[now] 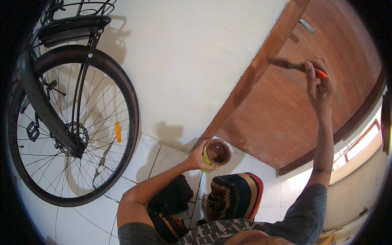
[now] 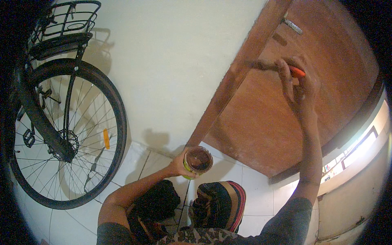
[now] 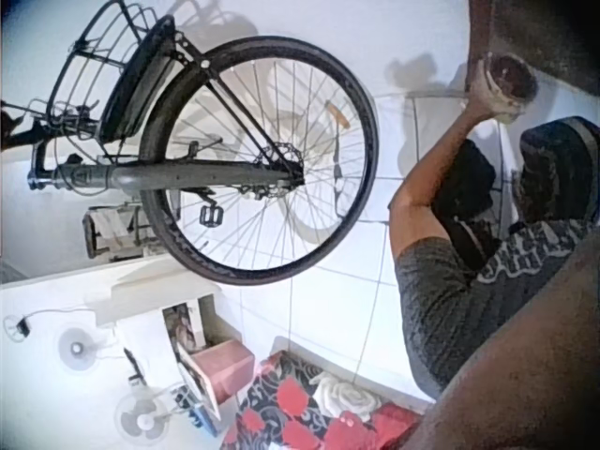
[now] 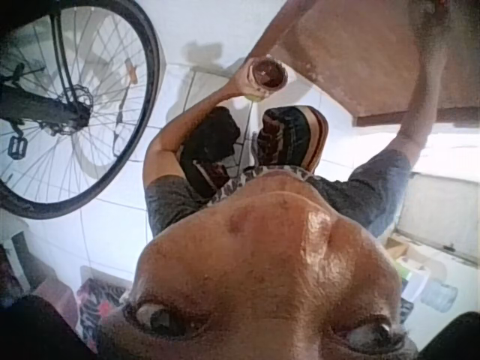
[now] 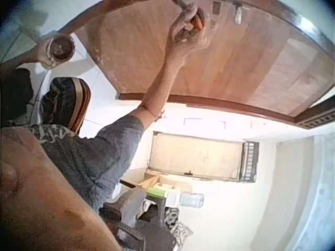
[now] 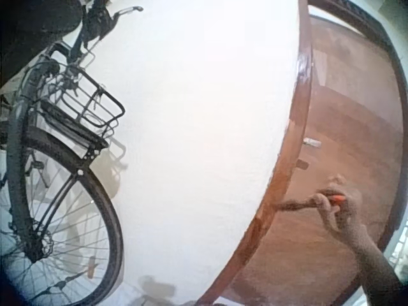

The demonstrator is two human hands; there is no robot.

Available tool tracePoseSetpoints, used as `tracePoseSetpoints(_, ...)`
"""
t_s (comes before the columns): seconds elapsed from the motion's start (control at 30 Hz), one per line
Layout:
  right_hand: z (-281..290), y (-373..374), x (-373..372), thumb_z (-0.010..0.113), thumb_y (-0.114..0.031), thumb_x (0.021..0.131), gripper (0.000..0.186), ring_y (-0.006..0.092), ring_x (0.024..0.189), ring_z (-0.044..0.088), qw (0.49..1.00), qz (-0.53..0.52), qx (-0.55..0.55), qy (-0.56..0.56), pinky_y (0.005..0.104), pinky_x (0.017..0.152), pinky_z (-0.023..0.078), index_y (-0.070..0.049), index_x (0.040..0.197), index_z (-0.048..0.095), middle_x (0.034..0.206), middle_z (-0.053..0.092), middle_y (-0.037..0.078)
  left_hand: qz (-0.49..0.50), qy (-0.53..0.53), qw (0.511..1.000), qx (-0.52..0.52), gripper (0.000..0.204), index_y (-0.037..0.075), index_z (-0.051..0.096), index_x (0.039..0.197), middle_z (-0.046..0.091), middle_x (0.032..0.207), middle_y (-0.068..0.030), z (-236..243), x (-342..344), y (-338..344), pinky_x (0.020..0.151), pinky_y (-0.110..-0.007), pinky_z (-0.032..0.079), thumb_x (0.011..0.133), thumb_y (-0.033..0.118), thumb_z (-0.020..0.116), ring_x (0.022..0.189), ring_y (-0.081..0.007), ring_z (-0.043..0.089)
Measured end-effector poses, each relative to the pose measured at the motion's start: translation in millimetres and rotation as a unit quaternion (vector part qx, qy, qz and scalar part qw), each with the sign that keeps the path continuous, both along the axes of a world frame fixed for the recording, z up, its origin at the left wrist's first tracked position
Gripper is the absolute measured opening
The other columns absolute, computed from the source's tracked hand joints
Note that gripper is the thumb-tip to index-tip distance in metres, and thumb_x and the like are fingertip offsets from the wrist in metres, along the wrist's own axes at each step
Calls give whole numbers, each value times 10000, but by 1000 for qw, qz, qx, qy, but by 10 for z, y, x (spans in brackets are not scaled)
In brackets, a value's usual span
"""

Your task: The person paints the edge of a wooden door frame using a small brush dipped into a can of brown paint.

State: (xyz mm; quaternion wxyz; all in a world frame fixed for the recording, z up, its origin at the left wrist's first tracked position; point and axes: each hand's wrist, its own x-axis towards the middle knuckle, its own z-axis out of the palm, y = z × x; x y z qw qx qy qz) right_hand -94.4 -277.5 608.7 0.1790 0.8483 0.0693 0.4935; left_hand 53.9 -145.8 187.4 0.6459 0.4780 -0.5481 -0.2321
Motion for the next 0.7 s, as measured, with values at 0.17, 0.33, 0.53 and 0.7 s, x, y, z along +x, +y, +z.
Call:
tracePoseSetpoints(0.17, -705, 140, -147, 681, -74, 874, 107, 213, 700, 628, 920, 30, 358, 156, 309, 649, 486, 31, 898, 683, 834, 679, 104, 20, 20, 998, -48, 1067, -14, 388, 1334, 553, 1267, -169, 31, 14, -82, 1014, -367, 433, 495, 332, 948, 1187, -258, 548)
tracePoseSetpoints(0.33, -1241, 308, -153, 623, -93, 891, 137, 235, 747, 541, 887, 17, 237, 396, 358, 749, 418, 28, 949, 649, 803, 623, 117, 46, 38, 998, -7, 1084, 43, 389, 1369, 539, 1294, -122, 343, 85, 114, 1050, -366, 400, 496, 370, 943, 1221, -240, 515)
tracePoseSetpoints(0.53, -1750, 414, 110, 620, -152, 872, 173, 333, 894, 583, 836, 66, 211, 502, 476, 937, 377, -52, 1013, 609, 871, 636, 146, 60, -13, 998, 23, 1116, 34, 358, 1384, 499, 1323, -135, 396, 169, 213, 1058, -388, 400, 494, 361, 945, 1241, -260, 496)
tracePoseSetpoints(0.7, -1986, 193, 235, 628, -144, 820, 199, 329, 953, 533, 837, 91, 204, 500, 463, 927, 362, -62, 994, 574, 930, 592, 120, 62, -37, 997, 29, 1165, 41, 320, 1408, 491, 1335, -136, 380, 93, 166, 1081, -403, 382, 481, 340, 959, 1248, -268, 487)
